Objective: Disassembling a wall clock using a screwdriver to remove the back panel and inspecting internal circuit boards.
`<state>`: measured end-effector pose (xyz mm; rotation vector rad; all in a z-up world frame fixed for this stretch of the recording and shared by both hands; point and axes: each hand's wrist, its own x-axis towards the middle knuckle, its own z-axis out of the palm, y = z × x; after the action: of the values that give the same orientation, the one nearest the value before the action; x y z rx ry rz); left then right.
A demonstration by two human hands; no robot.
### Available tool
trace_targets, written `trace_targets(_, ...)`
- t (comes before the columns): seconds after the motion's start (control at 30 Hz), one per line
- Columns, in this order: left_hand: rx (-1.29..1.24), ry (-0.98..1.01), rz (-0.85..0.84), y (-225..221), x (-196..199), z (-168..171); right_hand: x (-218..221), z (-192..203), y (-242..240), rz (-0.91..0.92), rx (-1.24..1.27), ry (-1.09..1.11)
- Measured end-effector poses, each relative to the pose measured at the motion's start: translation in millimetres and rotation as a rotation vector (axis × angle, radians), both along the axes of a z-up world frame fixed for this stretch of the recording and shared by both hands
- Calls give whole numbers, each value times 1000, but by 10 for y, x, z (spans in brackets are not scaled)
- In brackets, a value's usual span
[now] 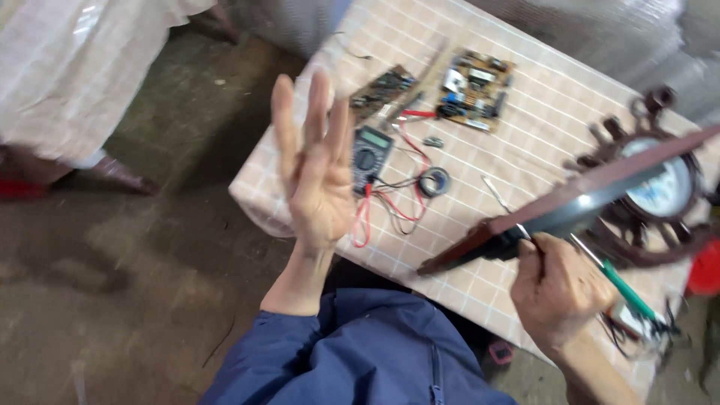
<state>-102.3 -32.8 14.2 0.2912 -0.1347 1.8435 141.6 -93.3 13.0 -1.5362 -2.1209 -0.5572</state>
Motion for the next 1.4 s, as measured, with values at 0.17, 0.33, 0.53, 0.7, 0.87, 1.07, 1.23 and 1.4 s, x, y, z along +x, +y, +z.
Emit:
trace_targets(0.17,241,798,794,-168,304,-317,-62,32,-50,178,177,215)
trace_targets(0.33,540,1387,931,-281,719,-217,1,-12,-236,129,200,261)
trace_targets(0.53,630,1386,1014,-400,1126,-230,141,-190,-442,146,271,362)
trace_targets(0.7,684,1295,1025,-424,1226,-292,197,-257,-557,115,260,397)
trace_targets(0.87,637,1267,791,-468,1273,-399,98,-87,-529,73,189,358)
trace_targets(1.07,544,1273,818,-385,1231,-508,15,92,-470,95,153,279)
trace_targets(1.23,471,1239,844,-311,1232,-461,92,101,-603,67,113,266)
trace_targets(1.4,-232,1374,740,-15,1076,-577,380,-22,-977,-151,54,400)
